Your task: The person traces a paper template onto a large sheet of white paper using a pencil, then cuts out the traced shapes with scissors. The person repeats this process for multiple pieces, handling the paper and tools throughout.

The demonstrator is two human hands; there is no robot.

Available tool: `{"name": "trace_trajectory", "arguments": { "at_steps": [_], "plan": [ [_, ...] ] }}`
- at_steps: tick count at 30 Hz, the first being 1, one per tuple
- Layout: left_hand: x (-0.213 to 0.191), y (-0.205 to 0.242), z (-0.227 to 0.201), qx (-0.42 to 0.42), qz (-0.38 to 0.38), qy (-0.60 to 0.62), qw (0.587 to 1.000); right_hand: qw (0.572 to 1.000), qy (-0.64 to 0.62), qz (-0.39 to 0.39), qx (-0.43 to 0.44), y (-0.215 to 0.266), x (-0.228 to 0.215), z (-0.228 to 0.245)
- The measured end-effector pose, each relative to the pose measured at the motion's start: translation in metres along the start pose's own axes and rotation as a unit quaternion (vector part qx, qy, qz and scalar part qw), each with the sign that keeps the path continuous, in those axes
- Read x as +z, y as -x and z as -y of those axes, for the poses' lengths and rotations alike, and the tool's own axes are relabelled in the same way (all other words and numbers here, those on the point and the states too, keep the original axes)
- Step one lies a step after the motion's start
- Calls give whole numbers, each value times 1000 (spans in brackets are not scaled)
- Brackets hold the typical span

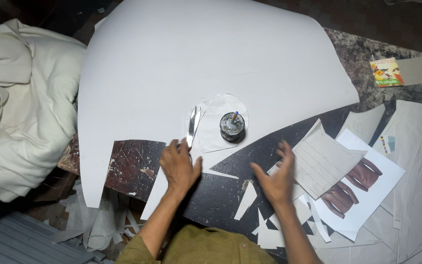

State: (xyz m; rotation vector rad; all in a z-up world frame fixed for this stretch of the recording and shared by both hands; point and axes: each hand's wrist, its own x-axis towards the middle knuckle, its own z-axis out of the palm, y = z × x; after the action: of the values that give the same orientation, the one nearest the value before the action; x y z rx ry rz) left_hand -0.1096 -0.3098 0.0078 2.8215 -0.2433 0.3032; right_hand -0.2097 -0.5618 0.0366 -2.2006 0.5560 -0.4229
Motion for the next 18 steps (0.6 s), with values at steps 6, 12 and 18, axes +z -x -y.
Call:
{"name": "trace_trajectory", "arguments": {
  "at_steps": [6,12,18],
  "plan": [
    [19,-3,52,-24,114,32,993,997,-39,70,12,-63,83,57],
    [16,48,64,196,146,121,962,990,-99,-96,18,-49,58,8],
    [8,12,33,383,143,221,886,996,-36,-78,10,-51,29,0]
  ]
}}
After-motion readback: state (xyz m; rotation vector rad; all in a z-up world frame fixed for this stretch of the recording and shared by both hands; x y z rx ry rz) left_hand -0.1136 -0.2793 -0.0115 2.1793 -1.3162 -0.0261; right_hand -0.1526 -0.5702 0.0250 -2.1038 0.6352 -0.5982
